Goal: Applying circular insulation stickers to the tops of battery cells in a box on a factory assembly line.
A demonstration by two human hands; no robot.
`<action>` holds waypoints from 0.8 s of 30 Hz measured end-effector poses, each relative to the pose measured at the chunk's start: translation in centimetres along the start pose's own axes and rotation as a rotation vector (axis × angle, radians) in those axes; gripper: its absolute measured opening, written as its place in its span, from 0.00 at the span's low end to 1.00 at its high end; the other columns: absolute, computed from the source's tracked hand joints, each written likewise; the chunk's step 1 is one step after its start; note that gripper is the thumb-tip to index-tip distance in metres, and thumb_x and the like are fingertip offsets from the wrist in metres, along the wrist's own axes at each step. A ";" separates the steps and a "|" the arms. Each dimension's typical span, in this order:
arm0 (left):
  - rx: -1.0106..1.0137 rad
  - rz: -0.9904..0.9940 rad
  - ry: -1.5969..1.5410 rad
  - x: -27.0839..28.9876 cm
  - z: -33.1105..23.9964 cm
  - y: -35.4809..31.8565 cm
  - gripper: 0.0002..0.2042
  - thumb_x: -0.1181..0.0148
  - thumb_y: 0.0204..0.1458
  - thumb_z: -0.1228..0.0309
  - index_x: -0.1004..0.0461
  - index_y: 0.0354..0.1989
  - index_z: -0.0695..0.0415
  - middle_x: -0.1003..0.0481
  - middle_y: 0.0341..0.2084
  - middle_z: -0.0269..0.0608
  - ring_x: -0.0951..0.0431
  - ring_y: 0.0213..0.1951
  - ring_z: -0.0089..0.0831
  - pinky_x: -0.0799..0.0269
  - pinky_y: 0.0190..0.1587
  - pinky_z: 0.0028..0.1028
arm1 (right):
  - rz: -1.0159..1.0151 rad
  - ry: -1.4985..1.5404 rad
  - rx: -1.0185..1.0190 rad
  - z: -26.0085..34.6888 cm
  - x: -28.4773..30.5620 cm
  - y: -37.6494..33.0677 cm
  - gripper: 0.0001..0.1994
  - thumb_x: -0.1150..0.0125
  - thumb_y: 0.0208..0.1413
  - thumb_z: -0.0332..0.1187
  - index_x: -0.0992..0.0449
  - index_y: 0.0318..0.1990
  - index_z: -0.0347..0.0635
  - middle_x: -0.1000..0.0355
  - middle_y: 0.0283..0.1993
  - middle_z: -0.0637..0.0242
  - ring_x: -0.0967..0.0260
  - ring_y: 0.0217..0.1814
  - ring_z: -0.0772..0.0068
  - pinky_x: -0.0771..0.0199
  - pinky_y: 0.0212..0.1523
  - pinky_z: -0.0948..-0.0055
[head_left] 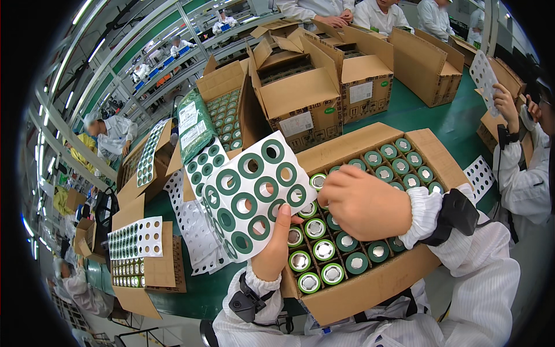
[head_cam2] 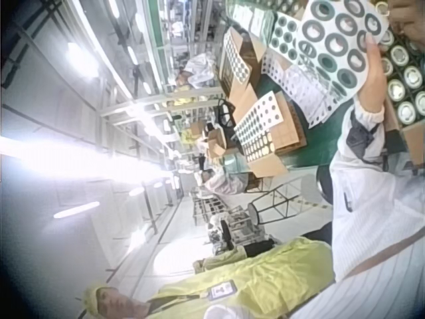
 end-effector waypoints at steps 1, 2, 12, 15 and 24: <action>0.003 -0.008 -0.016 0.1 0.1 0.0 0.07 0.49 0.54 0.71 0.30 0.34 0.63 0.27 0.28 0.36 0.27 0.26 0.22 0.31 0.28 0.20 | 0.113 -0.079 0.047 0.7 -0.4 0.1 0.05 0.41 0.36 0.30 0.28 0.18 0.38 0.33 0.35 0.69 0.40 0.44 0.68 0.42 0.47 0.70; 0.002 -0.009 -0.015 0.2 0.2 0.0 0.07 0.49 0.54 0.71 0.30 0.34 0.63 0.27 0.28 0.36 0.27 0.26 0.22 0.31 0.28 0.20 | 0.112 -0.079 0.048 1.1 0.0 0.1 0.05 0.41 0.36 0.30 0.28 0.18 0.38 0.33 0.35 0.69 0.40 0.44 0.68 0.42 0.47 0.70; -0.012 -0.005 -0.002 -0.1 0.5 0.4 0.08 0.51 0.55 0.70 0.28 0.33 0.62 0.26 0.25 0.35 0.27 0.26 0.21 0.33 0.28 0.19 | -0.070 0.222 -0.057 -2.1 1.1 -0.5 0.10 0.42 0.45 0.35 0.26 0.19 0.38 0.32 0.32 0.66 0.38 0.40 0.66 0.38 0.43 0.68; -0.026 -0.005 -0.009 0.0 0.2 0.0 0.06 0.48 0.54 0.72 0.28 0.35 0.62 0.26 0.27 0.35 0.27 0.27 0.21 0.32 0.29 0.19 | -0.136 0.290 -0.159 -3.5 2.1 0.1 0.08 0.43 0.46 0.33 0.28 0.26 0.36 0.31 0.28 0.62 0.34 0.33 0.61 0.33 0.37 0.67; -0.142 0.116 0.198 -0.9 -0.7 -0.5 0.12 0.43 0.48 0.76 0.30 0.42 0.61 0.27 0.36 0.37 0.28 0.36 0.24 0.32 0.39 0.22 | -0.225 0.734 -0.528 -5.8 0.7 -0.2 0.15 0.39 0.47 0.34 0.33 0.37 0.32 0.29 0.31 0.61 0.31 0.33 0.73 0.29 0.35 0.76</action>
Point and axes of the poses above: each hand's wrist, its own y-axis towards the middle knuckle, its own x-axis out of the back of the hand, z = x × y, the point moved 8 cm from there along y, towards the middle knuckle
